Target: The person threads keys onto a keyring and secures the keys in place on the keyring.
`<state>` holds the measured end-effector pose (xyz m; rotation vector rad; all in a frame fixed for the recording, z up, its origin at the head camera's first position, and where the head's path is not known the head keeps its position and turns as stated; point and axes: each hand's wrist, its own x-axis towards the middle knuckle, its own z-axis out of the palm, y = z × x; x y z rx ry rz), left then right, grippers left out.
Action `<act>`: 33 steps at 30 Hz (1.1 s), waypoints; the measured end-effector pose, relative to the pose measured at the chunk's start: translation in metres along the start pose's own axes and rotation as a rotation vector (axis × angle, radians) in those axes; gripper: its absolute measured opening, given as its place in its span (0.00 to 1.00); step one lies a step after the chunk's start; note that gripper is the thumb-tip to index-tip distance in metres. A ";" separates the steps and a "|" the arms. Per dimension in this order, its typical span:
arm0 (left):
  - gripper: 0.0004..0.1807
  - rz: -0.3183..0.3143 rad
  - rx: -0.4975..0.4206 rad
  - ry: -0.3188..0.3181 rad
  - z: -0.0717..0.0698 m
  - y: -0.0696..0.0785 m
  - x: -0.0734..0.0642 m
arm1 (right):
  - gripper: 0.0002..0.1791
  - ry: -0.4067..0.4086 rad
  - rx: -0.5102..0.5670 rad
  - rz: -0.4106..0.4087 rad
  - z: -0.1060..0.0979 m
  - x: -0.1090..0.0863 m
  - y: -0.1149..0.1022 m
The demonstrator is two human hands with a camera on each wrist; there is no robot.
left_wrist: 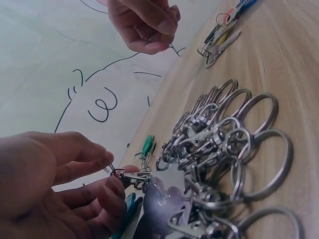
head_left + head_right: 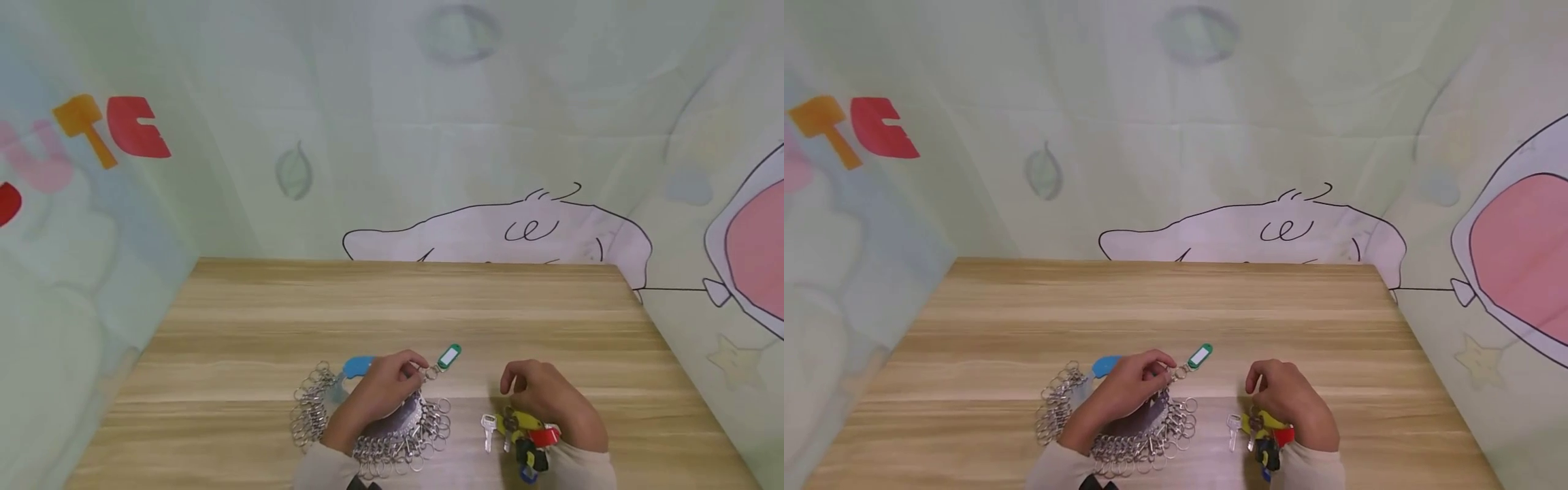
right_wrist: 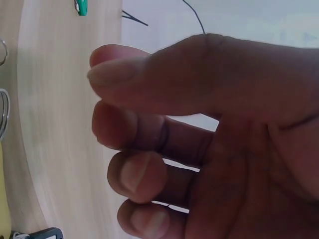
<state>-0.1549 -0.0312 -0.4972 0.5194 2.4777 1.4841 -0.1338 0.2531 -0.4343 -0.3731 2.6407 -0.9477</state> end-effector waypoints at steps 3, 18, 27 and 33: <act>0.12 -0.003 0.005 -0.002 0.001 0.000 0.002 | 0.11 -0.015 -0.005 0.000 0.000 0.001 0.002; 0.11 0.022 -0.002 0.009 0.005 0.001 0.002 | 0.12 -0.118 0.049 0.051 0.019 0.016 0.007; 0.12 0.032 0.003 0.003 0.007 -0.001 0.002 | 0.13 -0.143 0.058 0.065 0.023 0.019 0.007; 0.12 0.028 -0.015 0.019 0.007 -0.002 0.002 | 0.11 -0.129 0.033 0.030 0.020 0.017 0.004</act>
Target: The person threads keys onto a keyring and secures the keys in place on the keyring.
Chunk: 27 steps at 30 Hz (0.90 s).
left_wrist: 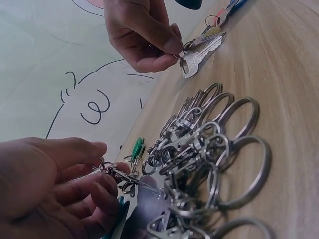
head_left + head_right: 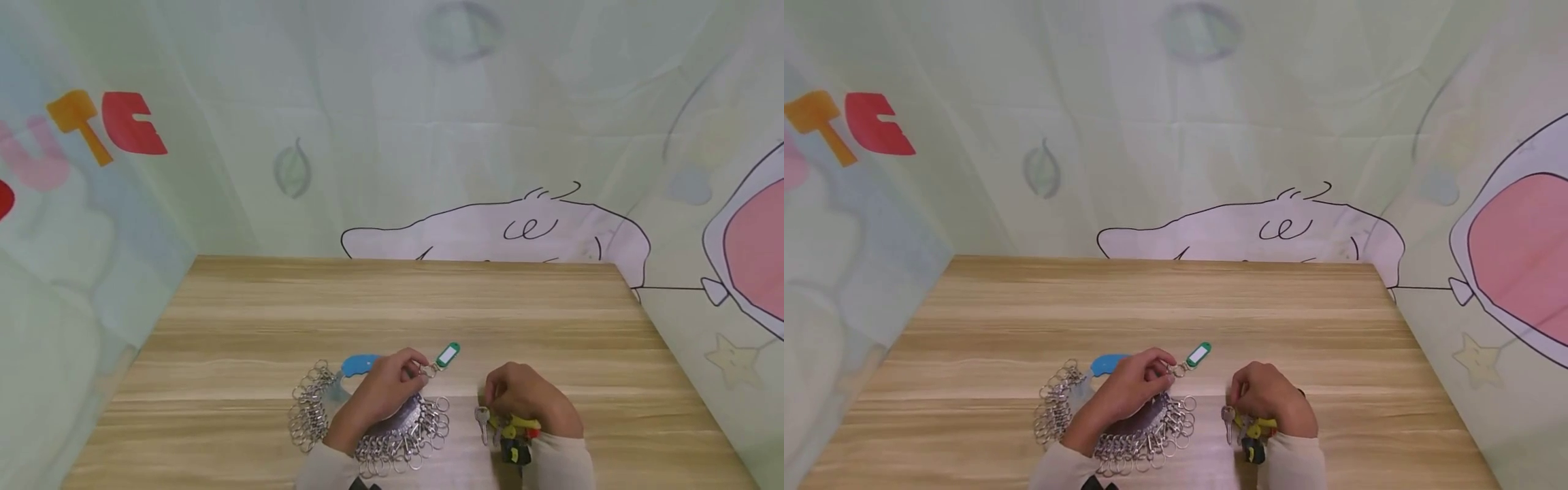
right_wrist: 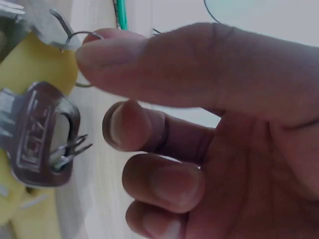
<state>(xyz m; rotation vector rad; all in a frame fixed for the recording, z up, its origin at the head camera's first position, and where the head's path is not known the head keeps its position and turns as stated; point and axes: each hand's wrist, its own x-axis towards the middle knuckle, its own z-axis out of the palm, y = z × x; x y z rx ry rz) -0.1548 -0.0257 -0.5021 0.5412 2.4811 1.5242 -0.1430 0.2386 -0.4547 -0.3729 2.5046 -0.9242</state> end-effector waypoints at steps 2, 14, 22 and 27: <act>0.12 0.002 0.007 0.002 0.000 -0.001 0.000 | 0.11 0.006 -0.009 -0.021 -0.002 -0.002 -0.002; 0.13 -0.016 0.002 0.007 0.002 0.001 0.002 | 0.08 0.145 0.017 -0.125 -0.021 -0.015 -0.010; 0.11 -0.022 -0.019 0.010 0.004 0.001 0.001 | 0.05 0.492 0.341 -0.274 -0.029 -0.026 -0.015; 0.10 -0.016 -0.030 0.005 0.004 0.000 0.001 | 0.04 0.602 0.834 -0.457 -0.032 -0.030 -0.018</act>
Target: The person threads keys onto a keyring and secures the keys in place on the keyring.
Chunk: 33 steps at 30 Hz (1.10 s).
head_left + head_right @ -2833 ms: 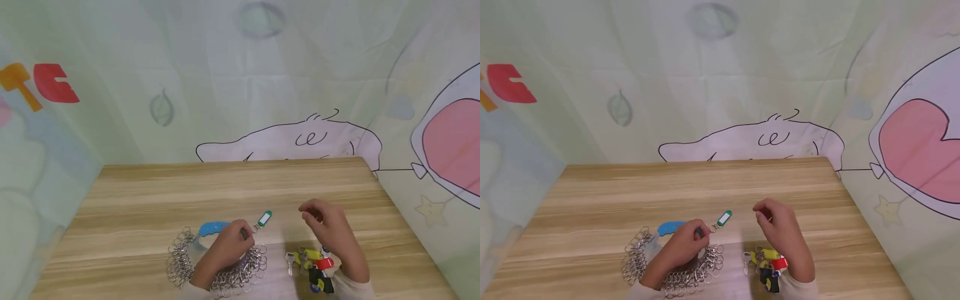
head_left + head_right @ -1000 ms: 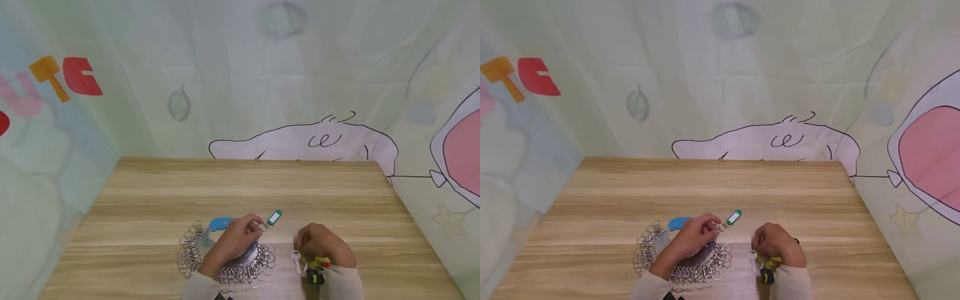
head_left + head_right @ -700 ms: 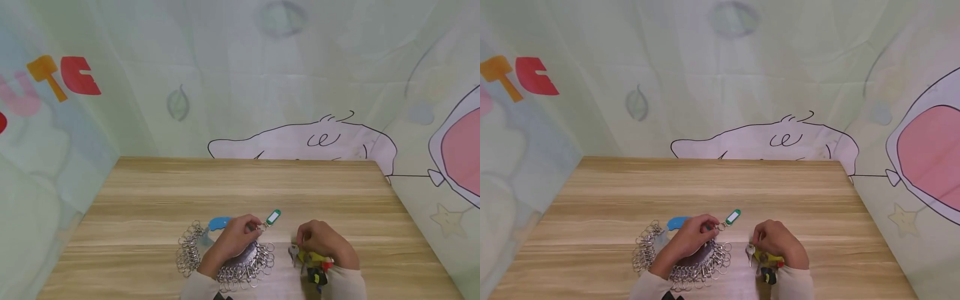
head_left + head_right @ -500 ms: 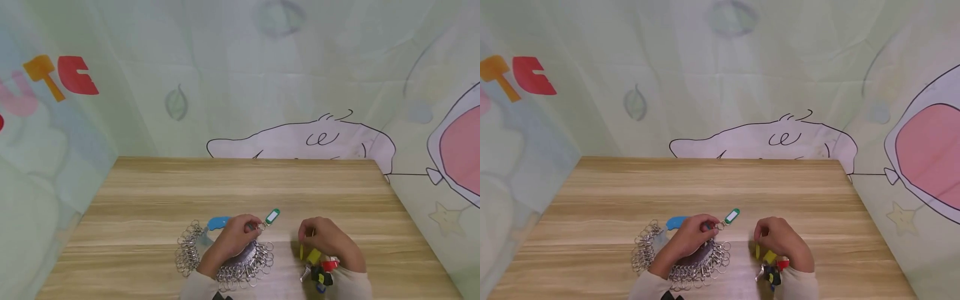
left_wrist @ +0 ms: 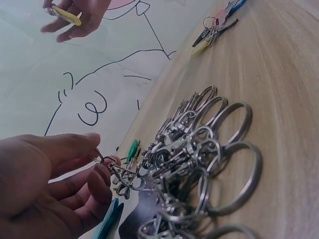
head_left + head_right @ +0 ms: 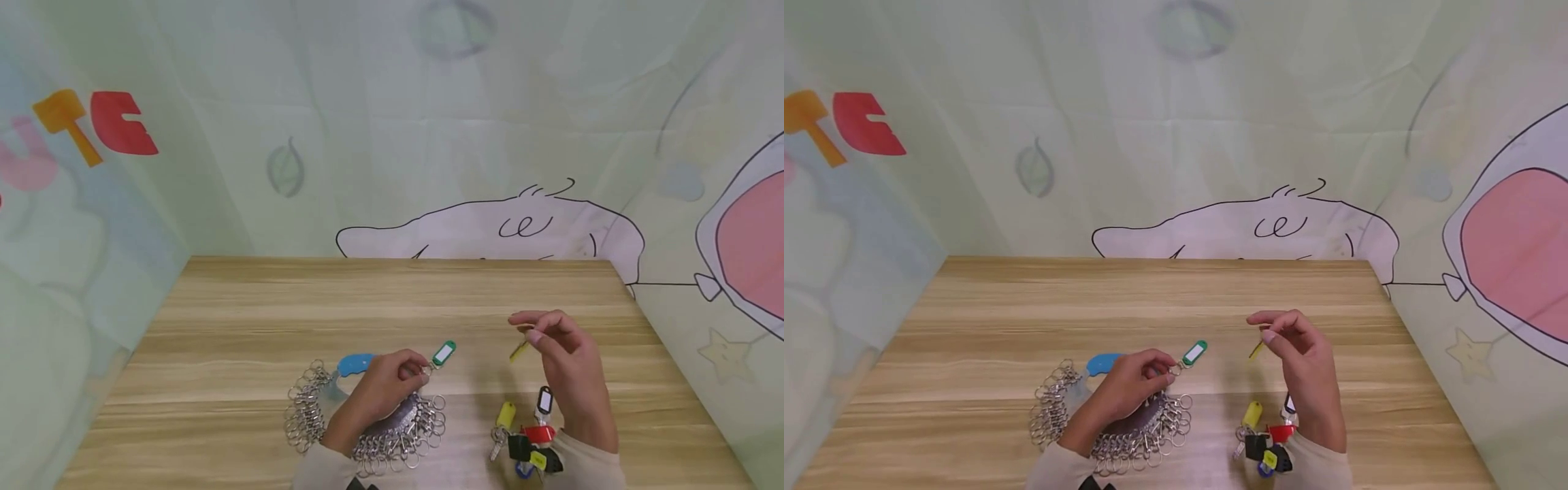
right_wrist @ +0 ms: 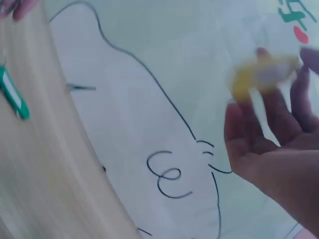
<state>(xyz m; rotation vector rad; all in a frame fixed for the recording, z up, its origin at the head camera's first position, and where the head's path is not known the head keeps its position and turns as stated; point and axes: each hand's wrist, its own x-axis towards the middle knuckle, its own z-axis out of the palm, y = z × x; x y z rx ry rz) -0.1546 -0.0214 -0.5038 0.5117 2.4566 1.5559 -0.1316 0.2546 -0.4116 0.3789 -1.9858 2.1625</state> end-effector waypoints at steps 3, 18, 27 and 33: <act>0.11 0.005 -0.007 -0.003 0.000 0.000 0.000 | 0.05 0.054 0.180 -0.034 0.002 0.003 0.002; 0.11 -0.027 -0.051 -0.011 0.000 0.002 0.001 | 0.03 -0.062 -0.400 0.378 0.042 0.017 0.053; 0.11 0.013 -0.051 -0.016 -0.001 0.001 0.001 | 0.08 -0.296 -0.282 0.445 0.056 0.015 0.066; 0.11 0.017 -0.052 -0.018 0.000 0.000 0.001 | 0.03 -0.263 -0.355 0.390 0.064 0.015 0.072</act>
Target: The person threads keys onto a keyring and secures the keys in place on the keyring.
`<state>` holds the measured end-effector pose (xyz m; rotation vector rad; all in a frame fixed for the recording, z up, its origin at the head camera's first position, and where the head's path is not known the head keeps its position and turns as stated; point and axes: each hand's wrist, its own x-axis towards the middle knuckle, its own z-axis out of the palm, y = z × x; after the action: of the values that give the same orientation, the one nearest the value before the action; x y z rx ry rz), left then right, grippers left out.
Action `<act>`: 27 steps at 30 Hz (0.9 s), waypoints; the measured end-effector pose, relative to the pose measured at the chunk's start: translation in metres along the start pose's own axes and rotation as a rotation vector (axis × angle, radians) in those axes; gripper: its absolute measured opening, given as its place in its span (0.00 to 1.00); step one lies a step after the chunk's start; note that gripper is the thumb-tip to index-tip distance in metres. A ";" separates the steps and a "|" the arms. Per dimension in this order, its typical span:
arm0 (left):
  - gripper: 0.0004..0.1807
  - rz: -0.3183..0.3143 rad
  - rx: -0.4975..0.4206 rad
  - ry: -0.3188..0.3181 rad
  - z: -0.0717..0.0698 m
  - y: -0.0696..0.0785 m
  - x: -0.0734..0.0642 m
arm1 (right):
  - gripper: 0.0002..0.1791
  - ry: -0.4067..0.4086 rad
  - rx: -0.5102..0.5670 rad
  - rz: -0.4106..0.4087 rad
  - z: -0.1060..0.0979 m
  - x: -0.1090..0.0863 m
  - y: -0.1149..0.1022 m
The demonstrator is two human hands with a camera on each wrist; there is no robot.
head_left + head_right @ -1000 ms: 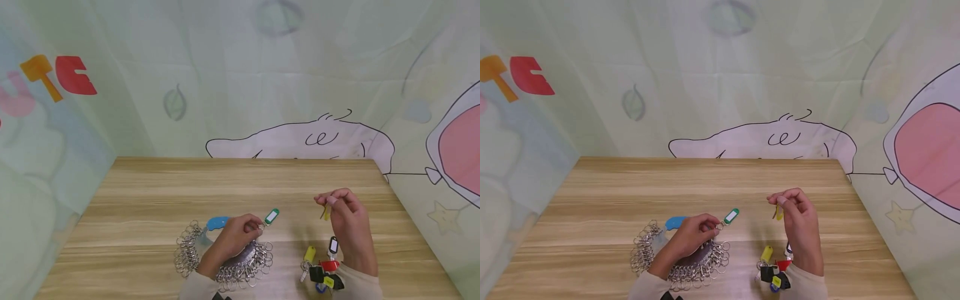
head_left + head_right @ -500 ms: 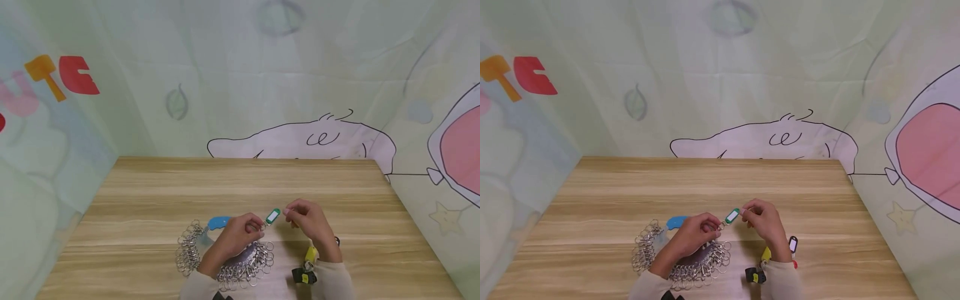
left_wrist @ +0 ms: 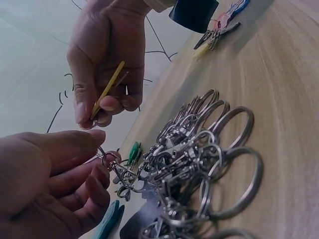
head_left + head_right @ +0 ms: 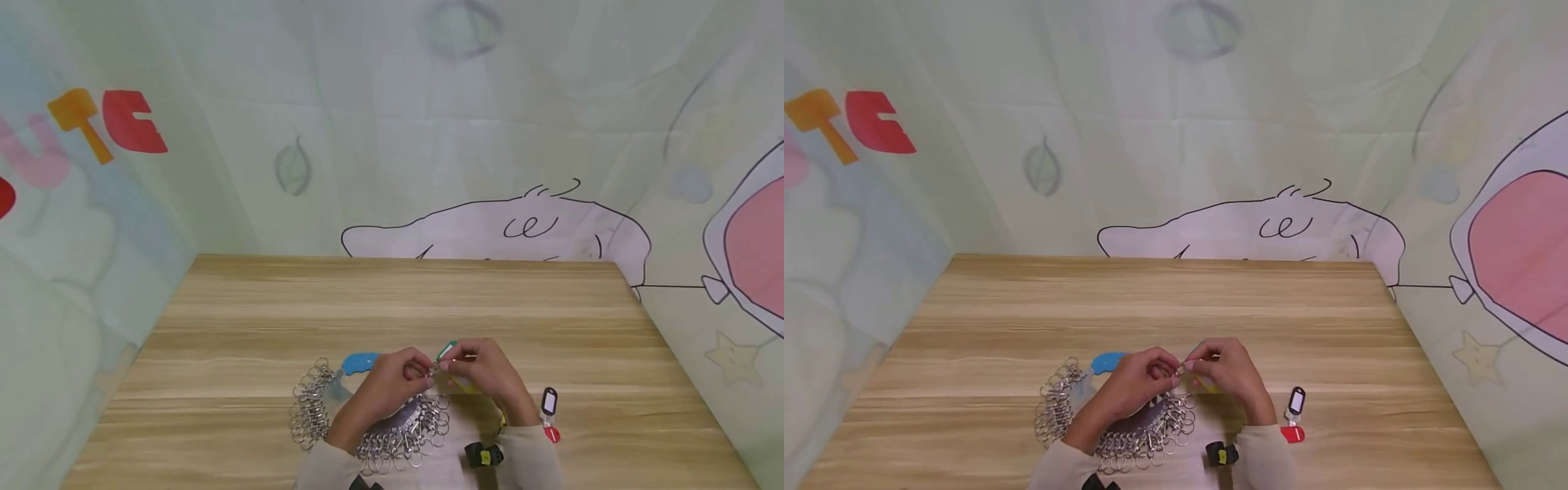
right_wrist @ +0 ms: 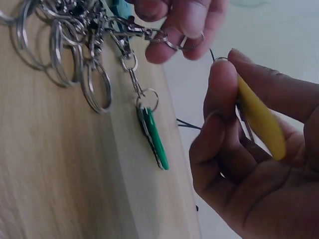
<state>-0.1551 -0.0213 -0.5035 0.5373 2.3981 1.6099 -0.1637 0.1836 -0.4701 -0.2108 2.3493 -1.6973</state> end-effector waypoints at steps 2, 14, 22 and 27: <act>0.10 -0.001 0.003 -0.001 0.000 0.000 0.000 | 0.04 0.015 -0.014 -0.018 0.003 0.001 0.001; 0.10 -0.019 -0.010 -0.009 0.001 0.003 -0.001 | 0.06 -0.062 -0.005 -0.081 0.008 0.001 -0.001; 0.10 -0.007 -0.010 -0.014 0.002 0.001 -0.001 | 0.06 -0.099 -0.004 -0.089 0.007 -0.001 -0.001; 0.09 0.005 -0.007 -0.012 0.001 0.000 -0.001 | 0.06 -0.140 -0.050 -0.115 0.005 0.000 -0.001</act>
<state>-0.1540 -0.0205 -0.5045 0.5499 2.3840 1.6117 -0.1619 0.1789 -0.4711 -0.4663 2.3180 -1.6173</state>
